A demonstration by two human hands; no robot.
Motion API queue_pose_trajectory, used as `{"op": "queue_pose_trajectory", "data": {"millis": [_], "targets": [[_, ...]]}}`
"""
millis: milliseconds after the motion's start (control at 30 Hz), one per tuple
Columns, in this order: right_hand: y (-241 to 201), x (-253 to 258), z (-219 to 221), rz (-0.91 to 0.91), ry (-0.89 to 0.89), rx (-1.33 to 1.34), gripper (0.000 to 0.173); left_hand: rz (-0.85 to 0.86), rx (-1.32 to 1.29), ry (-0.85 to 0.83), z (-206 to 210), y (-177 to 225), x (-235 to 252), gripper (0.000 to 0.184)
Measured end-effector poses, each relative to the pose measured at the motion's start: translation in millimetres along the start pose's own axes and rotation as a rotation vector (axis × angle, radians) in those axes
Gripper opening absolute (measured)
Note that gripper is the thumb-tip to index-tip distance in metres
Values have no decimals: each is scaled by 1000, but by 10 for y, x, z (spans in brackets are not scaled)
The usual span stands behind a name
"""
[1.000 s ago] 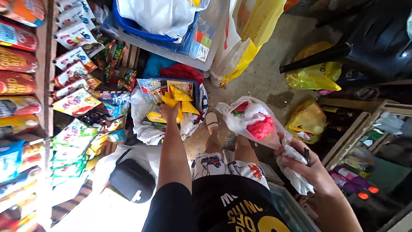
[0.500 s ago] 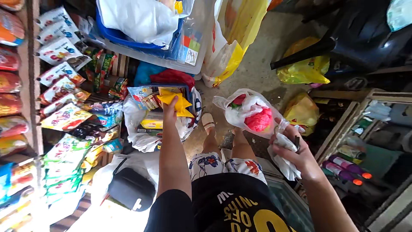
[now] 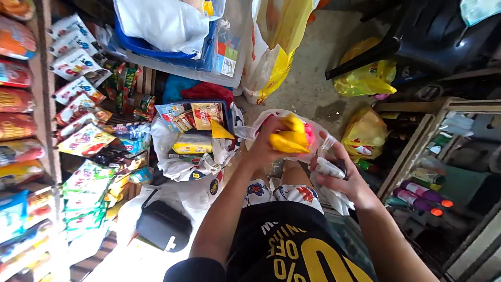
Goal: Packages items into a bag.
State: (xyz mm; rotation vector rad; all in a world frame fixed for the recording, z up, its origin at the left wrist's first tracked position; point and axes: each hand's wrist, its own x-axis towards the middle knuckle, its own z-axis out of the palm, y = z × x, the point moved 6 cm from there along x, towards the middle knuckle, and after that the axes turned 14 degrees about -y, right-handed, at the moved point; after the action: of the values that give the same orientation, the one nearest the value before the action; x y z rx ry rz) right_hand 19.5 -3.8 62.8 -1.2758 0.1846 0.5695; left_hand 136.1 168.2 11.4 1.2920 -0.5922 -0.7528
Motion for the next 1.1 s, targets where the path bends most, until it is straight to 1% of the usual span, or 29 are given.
{"op": "queue_pose_trajectory", "data": {"millis": [33,67,100,167,233,267,300,333,367,400,467,500,567,633,700,767,867,900,967,1000,1033,1067,1100], "targets": [[-42,-7,-5,-20,-4,12,94,-24,104,-125,117,-119,126,58],[-75,-16,-20,-35,-5,18,95,-92,200,-250,219,-243,207,56],[-96,-21,-34,-38,0,26,96,-193,277,-362,306,-319,258,56],[-75,-39,-20,-16,11,54,96,-445,391,-524,452,-353,325,60],[-9,-38,63,11,7,76,97,-716,542,-604,590,-367,369,71],[50,-24,108,30,7,71,99,-816,621,-606,648,-393,403,77],[127,-32,143,53,6,64,100,-899,681,-599,718,-405,429,81],[183,-46,166,66,7,57,100,-939,707,-568,784,-407,452,84],[219,-65,171,63,19,59,99,-923,707,-514,822,-396,479,88],[242,-99,153,52,38,70,99,-848,710,-451,838,-416,501,94],[253,-177,61,15,86,97,101,-634,589,-329,811,-473,508,105],[252,-212,11,-8,96,112,101,-537,493,-292,796,-504,494,104],[250,-259,-67,-43,92,132,101,-419,363,-265,791,-541,475,90],[233,-278,-103,-67,67,149,100,-406,332,-255,805,-574,493,71],[200,-303,-132,-92,45,151,101,-441,375,-212,795,-647,513,59],[184,-353,-175,-117,33,147,101,-465,453,-126,729,-739,531,59],[181,-412,-204,-157,11,181,100,-415,515,-13,579,-812,465,68],[176,-421,-204,-167,6,199,99,-405,526,11,511,-788,426,66],[167,-439,-204,-182,-2,217,98,-410,504,44,374,-792,338,48],[165,-455,-199,-185,-2,226,97,-449,465,57,325,-852,289,50],[161,-467,-193,-191,-2,239,97,-512,412,59,286,-921,247,59],[162,-474,-196,-201,2,251,96,-579,391,48,253,-982,226,62],[159,-484,-201,-204,12,252,96,-621,390,25,239,-1000,224,54]]}}
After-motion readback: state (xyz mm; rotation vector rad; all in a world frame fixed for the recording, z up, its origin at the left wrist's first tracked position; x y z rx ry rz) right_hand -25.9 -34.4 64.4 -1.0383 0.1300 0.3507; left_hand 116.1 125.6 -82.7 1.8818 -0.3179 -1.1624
